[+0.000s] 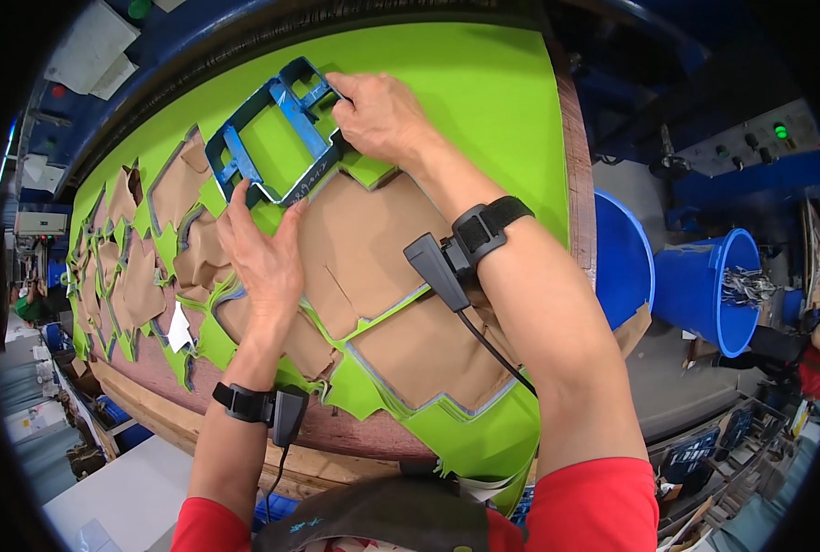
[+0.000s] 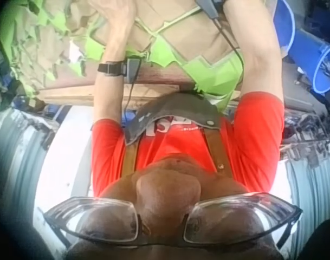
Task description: Cutting shapes out of leather or synthetic material using a metal die and organized disposal of scrap.
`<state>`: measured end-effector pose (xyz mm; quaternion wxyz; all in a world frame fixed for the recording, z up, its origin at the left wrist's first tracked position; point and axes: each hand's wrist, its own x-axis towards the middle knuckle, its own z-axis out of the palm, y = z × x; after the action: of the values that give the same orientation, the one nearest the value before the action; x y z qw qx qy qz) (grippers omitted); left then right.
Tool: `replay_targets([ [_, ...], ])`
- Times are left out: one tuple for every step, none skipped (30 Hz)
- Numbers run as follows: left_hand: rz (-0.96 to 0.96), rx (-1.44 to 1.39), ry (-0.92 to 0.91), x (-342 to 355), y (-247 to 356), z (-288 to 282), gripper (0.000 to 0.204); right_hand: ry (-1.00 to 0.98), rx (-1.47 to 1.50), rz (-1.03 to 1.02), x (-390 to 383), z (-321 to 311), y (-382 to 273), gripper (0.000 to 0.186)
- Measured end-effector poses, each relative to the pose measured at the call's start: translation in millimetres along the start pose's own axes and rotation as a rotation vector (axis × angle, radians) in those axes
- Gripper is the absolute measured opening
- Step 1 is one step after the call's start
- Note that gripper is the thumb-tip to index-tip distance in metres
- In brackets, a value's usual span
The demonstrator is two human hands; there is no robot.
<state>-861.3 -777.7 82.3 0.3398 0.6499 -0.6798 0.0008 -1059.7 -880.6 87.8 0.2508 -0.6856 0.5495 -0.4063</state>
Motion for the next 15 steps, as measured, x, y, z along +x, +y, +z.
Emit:
replay_targets([
  [0.007,0.004,0.003,-0.2,0.3,-0.3,0.067,0.007,0.005,-0.003,0.0,0.1,0.2,0.05],
  [-0.004,0.001,-0.003,-0.4,1.0,-0.5,0.067,0.002,-0.003,-0.002,0.0,0.0,0.3,0.049],
  [-0.015,-0.001,-0.009,-0.7,1.0,-0.8,0.066,-0.004,-0.01,-0.001,-0.2,0.6,0.4,0.049],
  [-0.009,0.004,-0.006,-0.5,0.4,-1.1,0.066,0.002,-0.004,-0.004,-0.4,1.2,0.5,0.049],
  [-0.014,0.008,-0.009,-0.2,-0.3,-1.2,0.067,0.0,-0.007,-0.007,-0.6,1.8,0.4,0.049],
  [-0.019,0.013,-0.013,0.1,-1.3,-1.7,0.067,-0.004,-0.01,-0.009,-0.6,1.8,-1.4,0.049],
  [-0.013,0.019,-0.01,0.4,-2.3,-1.9,0.067,0.002,-0.003,-0.012,-0.5,1.9,-3.2,0.049],
  [-0.017,0.02,-0.011,0.6,-3.4,-1.9,0.067,-0.011,0.015,0.005,-0.3,2.1,-5.1,0.047],
  [-0.019,0.016,-0.012,1.1,-2.4,-0.7,0.067,-0.022,0.029,0.023,0.1,-0.3,-5.2,0.044],
  [-0.009,0.016,-0.011,1.2,-1.6,0.1,0.067,-0.013,0.031,0.022,0.8,0.7,-1.5,0.044],
  [-0.017,0.018,-0.018,1.0,-0.8,0.6,0.067,0.01,0.022,-0.016,1.3,4.7,4.8,0.046],
  [-0.023,0.024,-0.024,1.1,-0.2,-0.2,0.067,0.034,0.015,-0.054,1.5,6.3,5.3,0.048],
  [-0.01,0.027,-0.022,1.6,0.3,-0.4,0.067,0.046,0.02,-0.055,1.8,6.7,6.4,0.048],
  [-0.014,0.043,-0.023,2.3,0.7,-0.2,0.068,0.046,0.023,-0.058,2.4,6.8,7.4,0.048],
  [-0.016,0.059,-0.028,2.6,0.1,-0.2,0.068,0.047,0.026,-0.057,2.3,7.4,7.1,0.048],
])
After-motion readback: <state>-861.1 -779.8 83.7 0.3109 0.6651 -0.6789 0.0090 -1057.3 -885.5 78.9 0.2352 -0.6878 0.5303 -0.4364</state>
